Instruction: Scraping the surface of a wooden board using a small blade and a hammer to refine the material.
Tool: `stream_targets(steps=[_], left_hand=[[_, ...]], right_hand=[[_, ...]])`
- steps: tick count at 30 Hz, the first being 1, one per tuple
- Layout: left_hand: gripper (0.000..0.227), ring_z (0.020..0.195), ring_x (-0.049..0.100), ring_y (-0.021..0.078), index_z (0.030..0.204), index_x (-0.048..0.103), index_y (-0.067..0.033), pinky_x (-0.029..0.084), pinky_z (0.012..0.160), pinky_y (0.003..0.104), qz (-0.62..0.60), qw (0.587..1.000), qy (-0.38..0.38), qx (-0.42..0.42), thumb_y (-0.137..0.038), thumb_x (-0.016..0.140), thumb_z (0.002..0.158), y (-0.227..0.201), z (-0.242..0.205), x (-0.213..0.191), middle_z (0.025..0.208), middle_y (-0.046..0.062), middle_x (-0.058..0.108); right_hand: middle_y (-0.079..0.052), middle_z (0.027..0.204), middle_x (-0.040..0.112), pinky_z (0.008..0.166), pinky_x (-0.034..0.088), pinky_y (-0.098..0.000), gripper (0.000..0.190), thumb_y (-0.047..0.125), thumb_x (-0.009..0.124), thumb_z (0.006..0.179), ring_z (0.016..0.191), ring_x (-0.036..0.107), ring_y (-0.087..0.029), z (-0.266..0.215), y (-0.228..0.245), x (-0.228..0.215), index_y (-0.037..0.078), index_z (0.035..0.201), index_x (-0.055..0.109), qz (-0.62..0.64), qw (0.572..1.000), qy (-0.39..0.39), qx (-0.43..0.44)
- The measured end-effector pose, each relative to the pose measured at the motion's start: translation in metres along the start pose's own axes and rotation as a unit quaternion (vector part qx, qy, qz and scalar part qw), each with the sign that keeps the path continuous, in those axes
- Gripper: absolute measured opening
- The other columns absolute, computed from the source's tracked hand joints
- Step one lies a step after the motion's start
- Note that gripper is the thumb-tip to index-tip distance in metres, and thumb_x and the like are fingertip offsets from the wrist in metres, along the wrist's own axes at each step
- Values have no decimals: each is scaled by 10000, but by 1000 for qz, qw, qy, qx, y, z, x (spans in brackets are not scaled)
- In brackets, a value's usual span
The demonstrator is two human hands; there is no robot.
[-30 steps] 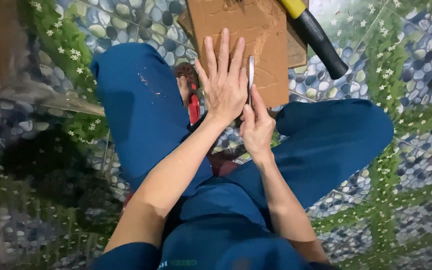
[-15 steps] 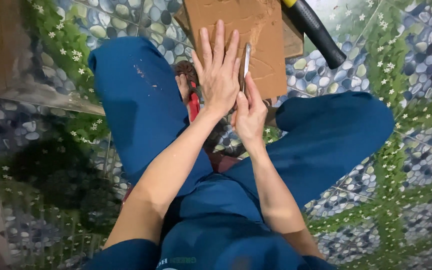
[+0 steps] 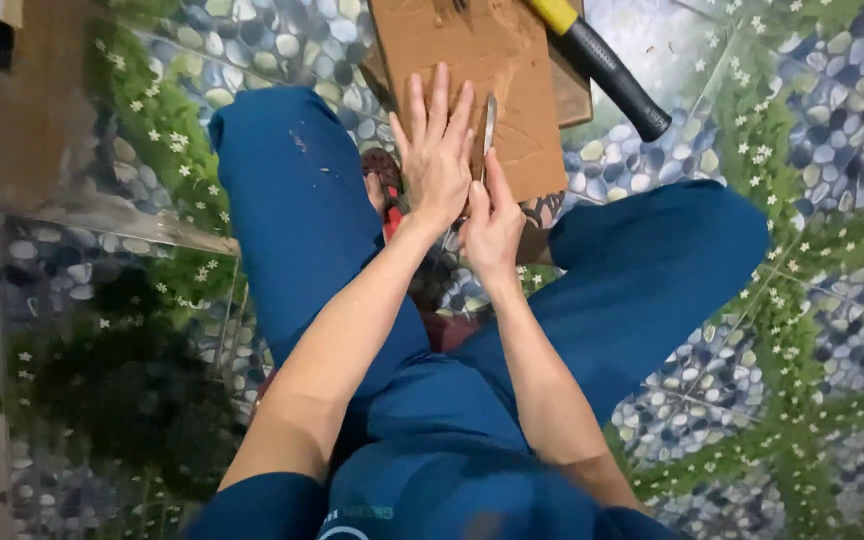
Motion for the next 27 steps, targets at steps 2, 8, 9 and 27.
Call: stream_targets(steps=[2,8,9,27], left_hand=[[529,1688,-1,282,1696,270,-328,126,1362,710,31,1000,0,1,-320,503,1221,-1,-1,2,1781,-45,52],[528,1684,1,289,1692,281,-331,154,1348,731,46,999,-5,7,-369,500,1213,3,-1,8,1778,-44,56],[528,1684,1,289,1692,281,-331,154,1348,731,45,999,-3,9,-369,500,1213,3,-1,7,1778,-44,56],[831,1355,437,389,1543,398,-157,396,1091,588,-229,916,-137,-299,-475,773,874,73,87,31,1416,165,470]], right_hand=[[-68,757,763,457,474,-289,536,289,468,1073,422,512,-83,-4,-9,-3,101,1574,436,-46,999,-3,22],[-127,735,757,313,459,-290,526,245,508,1053,319,482,-118,2,7,5,86,1551,451,22,999,-19,41],[-127,735,757,313,459,-290,526,245,508,1053,319,482,-118,3,7,3,86,1551,451,22,999,-21,42],[-97,1087,501,457,667,-279,452,196,661,952,770,651,-177,-25,-32,-69,23,1364,592,-24,979,-196,43]])
Point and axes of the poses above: each hand's wrist, its own z-axis towards the middle knuckle, its own x-axis out of the palm, y = z × x, the point moved 2 cm from there along z, towards the middle knuckle
